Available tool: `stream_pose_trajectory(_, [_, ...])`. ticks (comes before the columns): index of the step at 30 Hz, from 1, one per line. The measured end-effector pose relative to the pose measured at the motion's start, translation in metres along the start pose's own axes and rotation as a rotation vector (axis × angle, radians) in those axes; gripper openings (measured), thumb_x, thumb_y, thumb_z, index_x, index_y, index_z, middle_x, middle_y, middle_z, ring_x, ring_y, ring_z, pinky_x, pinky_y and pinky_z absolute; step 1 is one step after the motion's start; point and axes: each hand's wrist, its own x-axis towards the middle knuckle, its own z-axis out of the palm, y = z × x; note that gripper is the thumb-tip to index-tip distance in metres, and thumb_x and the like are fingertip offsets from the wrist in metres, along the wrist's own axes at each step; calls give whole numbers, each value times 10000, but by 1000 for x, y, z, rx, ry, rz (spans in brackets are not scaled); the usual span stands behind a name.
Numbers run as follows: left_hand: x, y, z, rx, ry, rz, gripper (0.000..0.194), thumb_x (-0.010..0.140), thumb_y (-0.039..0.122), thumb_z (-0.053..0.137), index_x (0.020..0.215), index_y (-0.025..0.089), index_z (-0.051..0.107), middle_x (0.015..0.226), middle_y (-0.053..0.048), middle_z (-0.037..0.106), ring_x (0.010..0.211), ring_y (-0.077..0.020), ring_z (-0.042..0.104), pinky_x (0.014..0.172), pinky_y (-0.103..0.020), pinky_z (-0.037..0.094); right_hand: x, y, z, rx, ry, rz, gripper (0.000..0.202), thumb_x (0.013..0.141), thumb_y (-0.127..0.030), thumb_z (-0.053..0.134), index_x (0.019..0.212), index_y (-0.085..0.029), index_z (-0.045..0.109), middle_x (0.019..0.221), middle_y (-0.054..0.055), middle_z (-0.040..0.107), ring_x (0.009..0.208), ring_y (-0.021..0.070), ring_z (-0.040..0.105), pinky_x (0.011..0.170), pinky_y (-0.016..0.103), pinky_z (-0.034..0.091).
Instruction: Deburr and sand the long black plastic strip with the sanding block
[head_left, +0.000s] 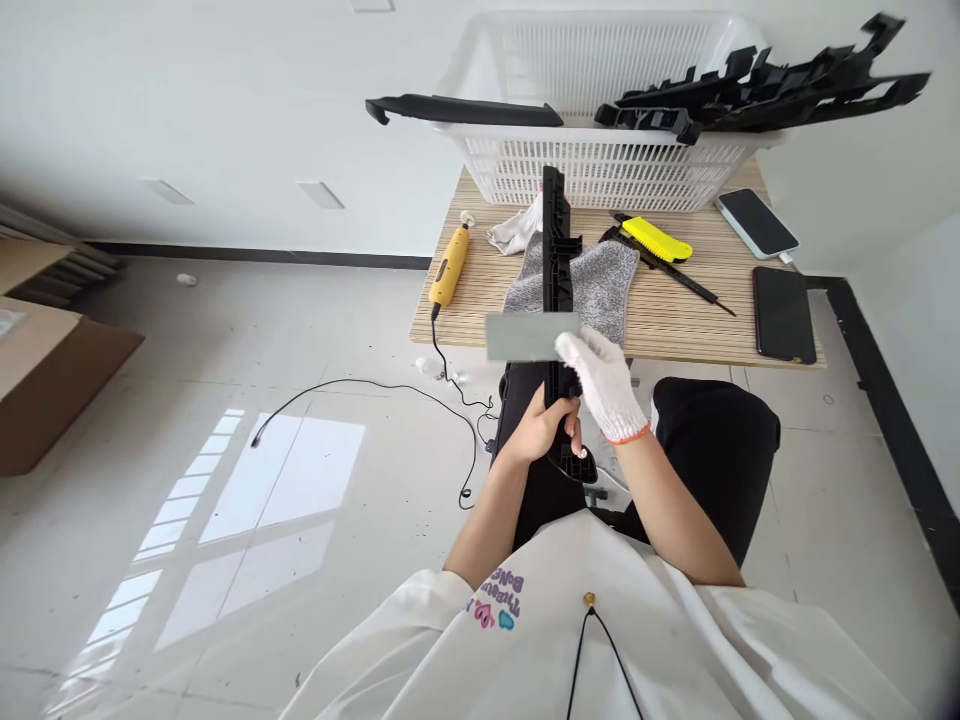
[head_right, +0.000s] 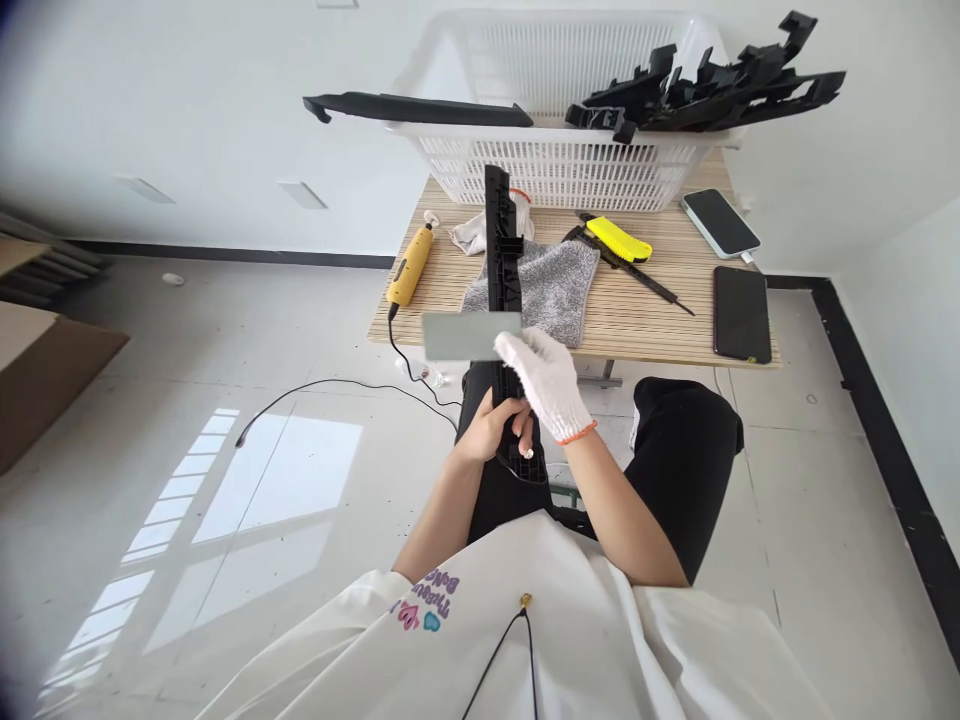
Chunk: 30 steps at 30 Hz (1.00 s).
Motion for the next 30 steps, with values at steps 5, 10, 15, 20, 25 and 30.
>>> stream_pose_trajectory(5, [0,0,0,-5,18,-6,393,820,342,534,473,199,417,370,-7,513,339,-141,551,412,-243,413,0,1,-2,-77,-134,56,326,761,-504,681,744,-222,518,619,-65,495,418,63,449,345,195,341])
stream_pose_trajectory(10, [-1,1,1,1,22,-20,404,816,382,569,490,204,412,369,18,483,336,-143,546,414,-253,421,0,1,-3,-2,-44,1,317,780,-467,655,703,-217,477,613,-69,463,430,52,437,361,182,348])
stream_pose_trajectory(15, [-1,1,1,10,15,-29,435,803,401,602,471,202,404,363,30,439,344,-145,550,423,-255,419,-2,4,-4,27,-15,-15,308,769,-475,667,718,-216,508,634,-61,490,443,63,469,355,190,370])
stream_pose_trajectory(20, [0,0,2,0,35,-18,418,815,384,570,478,205,398,365,19,463,350,-145,552,418,-250,409,0,4,-4,-33,-95,55,339,753,-497,681,708,-224,485,603,-66,483,401,67,454,322,198,330])
stream_pose_trajectory(25, [1,-2,1,-20,14,-13,392,822,350,558,488,201,414,369,14,474,354,-148,562,416,-248,418,1,3,-5,-6,-75,48,305,779,-492,653,729,-221,522,596,-59,485,425,72,453,352,205,353])
stream_pose_trajectory(30, [0,-4,1,-27,14,-19,339,802,342,588,545,203,416,398,59,438,341,-143,550,412,-252,431,2,3,-9,41,7,-44,259,778,-426,659,699,-206,547,644,-44,509,512,72,471,433,201,393])
